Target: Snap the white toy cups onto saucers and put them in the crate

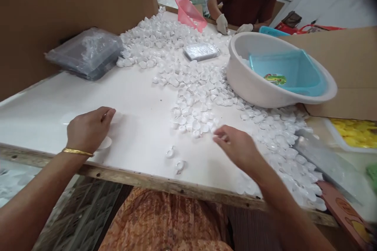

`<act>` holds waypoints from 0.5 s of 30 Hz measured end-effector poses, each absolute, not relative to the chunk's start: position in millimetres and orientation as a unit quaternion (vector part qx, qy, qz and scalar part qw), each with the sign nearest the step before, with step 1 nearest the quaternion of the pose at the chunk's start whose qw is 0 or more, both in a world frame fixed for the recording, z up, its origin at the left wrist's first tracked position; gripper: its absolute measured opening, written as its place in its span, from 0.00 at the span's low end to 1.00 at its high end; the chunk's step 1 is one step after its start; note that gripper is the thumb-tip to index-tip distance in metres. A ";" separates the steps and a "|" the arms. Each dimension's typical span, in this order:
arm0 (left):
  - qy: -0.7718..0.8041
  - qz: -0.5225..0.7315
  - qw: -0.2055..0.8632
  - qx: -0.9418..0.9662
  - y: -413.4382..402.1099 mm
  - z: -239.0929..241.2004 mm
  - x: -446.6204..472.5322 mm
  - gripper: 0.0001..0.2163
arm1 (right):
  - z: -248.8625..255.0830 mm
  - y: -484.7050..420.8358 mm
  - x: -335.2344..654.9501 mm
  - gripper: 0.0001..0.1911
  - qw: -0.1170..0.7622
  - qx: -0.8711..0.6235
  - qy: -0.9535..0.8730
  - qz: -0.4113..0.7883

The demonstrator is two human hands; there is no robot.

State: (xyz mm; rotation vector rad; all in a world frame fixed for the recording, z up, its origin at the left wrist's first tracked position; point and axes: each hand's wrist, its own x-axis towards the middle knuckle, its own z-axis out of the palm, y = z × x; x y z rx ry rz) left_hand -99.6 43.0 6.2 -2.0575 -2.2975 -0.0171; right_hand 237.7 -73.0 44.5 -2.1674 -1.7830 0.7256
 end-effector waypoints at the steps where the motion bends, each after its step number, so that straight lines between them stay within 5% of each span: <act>1: -0.742 -0.029 0.043 -0.668 42.7 4.0 -103.2 0.17 | 38.4 -81.2 254.4 0.09 0.072 -0.765 -0.610 0.195; 7: -0.739 -0.102 0.089 -0.660 41.9 10.3 -108.9 0.17 | 0.5 -113.5 289.1 0.10 -0.035 -0.774 -0.624 0.103; 10: -0.655 -0.126 -0.010 -0.745 35.0 14.5 -86.8 0.15 | 0.0 -112.7 291.0 0.10 -0.047 -0.780 -0.614 0.111; 15: -0.473 -0.130 -0.178 -0.853 25.9 -2.9 -15.4 0.16 | 17.4 -101.6 285.9 0.13 0.089 -0.788 -0.595 0.128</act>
